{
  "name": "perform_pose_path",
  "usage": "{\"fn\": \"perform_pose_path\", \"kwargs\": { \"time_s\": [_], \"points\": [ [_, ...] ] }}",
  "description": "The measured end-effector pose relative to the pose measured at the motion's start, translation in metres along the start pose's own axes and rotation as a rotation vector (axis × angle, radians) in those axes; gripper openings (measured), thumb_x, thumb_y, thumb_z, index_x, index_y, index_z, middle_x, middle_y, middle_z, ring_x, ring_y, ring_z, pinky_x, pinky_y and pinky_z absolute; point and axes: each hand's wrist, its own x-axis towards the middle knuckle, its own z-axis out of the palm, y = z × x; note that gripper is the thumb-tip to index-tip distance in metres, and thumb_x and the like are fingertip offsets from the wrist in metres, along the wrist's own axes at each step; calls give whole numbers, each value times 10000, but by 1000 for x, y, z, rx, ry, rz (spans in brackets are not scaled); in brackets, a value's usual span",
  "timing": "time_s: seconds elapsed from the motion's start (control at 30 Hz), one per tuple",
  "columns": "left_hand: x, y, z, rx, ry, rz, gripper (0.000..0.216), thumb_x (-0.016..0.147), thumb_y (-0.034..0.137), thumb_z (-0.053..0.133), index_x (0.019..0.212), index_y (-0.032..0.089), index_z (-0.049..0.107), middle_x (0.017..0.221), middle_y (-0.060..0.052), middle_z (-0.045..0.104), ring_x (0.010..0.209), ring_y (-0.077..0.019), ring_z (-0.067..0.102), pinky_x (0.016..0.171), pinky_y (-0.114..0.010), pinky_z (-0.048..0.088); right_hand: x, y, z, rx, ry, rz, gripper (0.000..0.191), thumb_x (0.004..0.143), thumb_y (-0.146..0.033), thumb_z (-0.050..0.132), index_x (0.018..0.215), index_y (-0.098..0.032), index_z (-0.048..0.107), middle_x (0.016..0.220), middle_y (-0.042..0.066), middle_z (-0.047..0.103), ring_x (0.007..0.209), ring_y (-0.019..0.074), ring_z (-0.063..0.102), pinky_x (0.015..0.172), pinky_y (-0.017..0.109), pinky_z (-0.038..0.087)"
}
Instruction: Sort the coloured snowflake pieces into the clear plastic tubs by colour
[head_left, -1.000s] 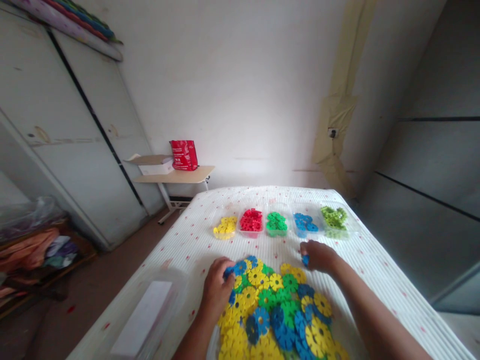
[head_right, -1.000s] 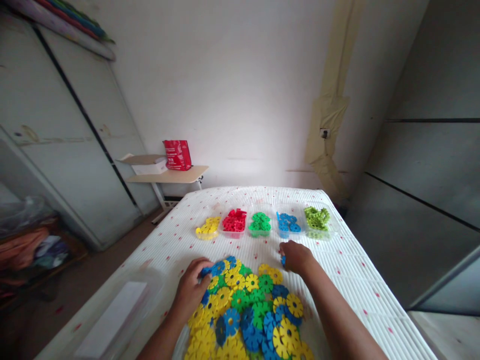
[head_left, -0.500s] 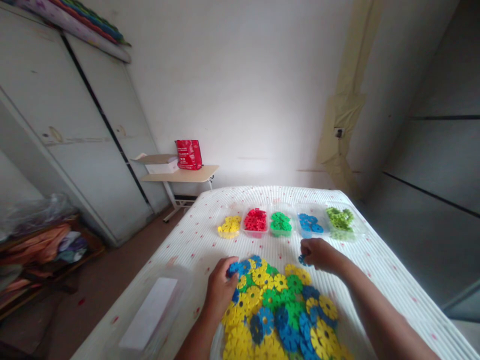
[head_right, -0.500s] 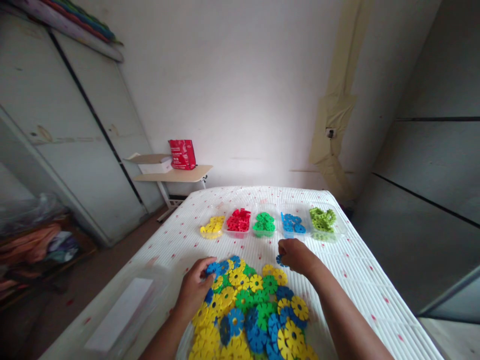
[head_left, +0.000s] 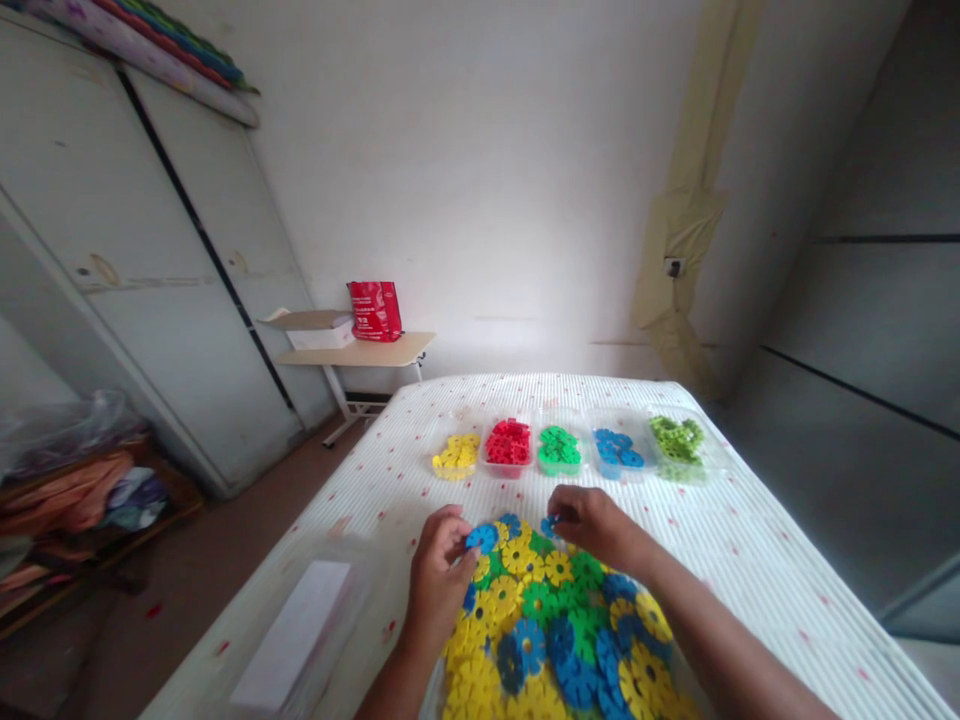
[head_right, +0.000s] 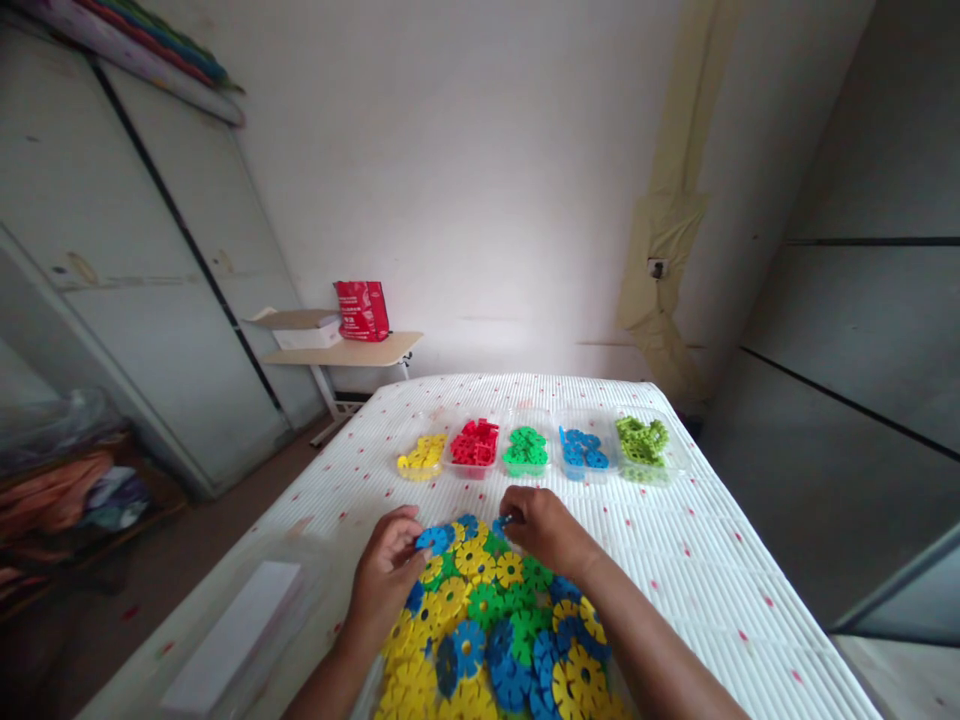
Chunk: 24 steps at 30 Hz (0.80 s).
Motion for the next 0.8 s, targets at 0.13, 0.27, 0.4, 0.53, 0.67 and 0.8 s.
{"fn": "perform_pose_path", "kwargs": {
  "time_s": [0.13, 0.27, 0.4, 0.53, 0.67, 0.8],
  "points": [
    [-3, 7, 4, -64, -63, -39, 114, 640, 165, 591, 754, 161, 584, 1066, -77, 528, 903, -179, 592, 748, -270, 504, 0, -10, 30, 216, -2, -48, 253, 705, -105, 533, 943, -173, 582, 581, -79, 371, 529, 70, 341, 492, 181, 277],
    [-5, 12, 6, -84, -94, -7, 79, 646, 167, 594, 719, 163, 625, 1003, -70, 533, 925, -193, 583, 761, -280, 503, -2, -18, 47, 177, 21, -86, 290, 698, -104, 544, 973, -174, 605, 612, -63, 416, 554, 82, 369, 506, 189, 287],
    [-7, 16, 6, -55, -108, 67, 71, 680, 176, 596, 717, 180, 657, 945, -56, 553, 905, -178, 580, 760, -265, 496, -3, -23, 52, 77, 24, -134, 287, 683, -60, 523, 918, -183, 631, 728, -16, 559, 659, 111, 484, 591, 199, 340],
    [-10, 16, 6, -35, -108, 112, 79, 712, 187, 597, 732, 190, 673, 924, -52, 563, 902, -171, 580, 756, -253, 494, -2, -24, 54, 34, 22, -152, 213, 689, -58, 522, 824, -181, 632, 782, 5, 596, 723, 126, 530, 637, 204, 360],
    [-10, 15, 6, -45, -125, 114, 89, 744, 226, 598, 754, 193, 681, 941, -57, 570, 919, -172, 579, 757, -250, 497, -1, -21, 56, 10, 56, -116, 185, 681, -66, 536, 811, -172, 615, 770, 4, 590, 696, 119, 520, 613, 200, 351],
    [-9, 18, 7, -65, -145, 110, 113, 756, 257, 598, 751, 189, 688, 937, -64, 583, 926, -181, 583, 759, -256, 502, -2, -20, 58, 48, 38, -73, 107, 694, -109, 549, 769, -172, 592, 668, -30, 547, 605, 95, 471, 532, 185, 308]
  ]
}}
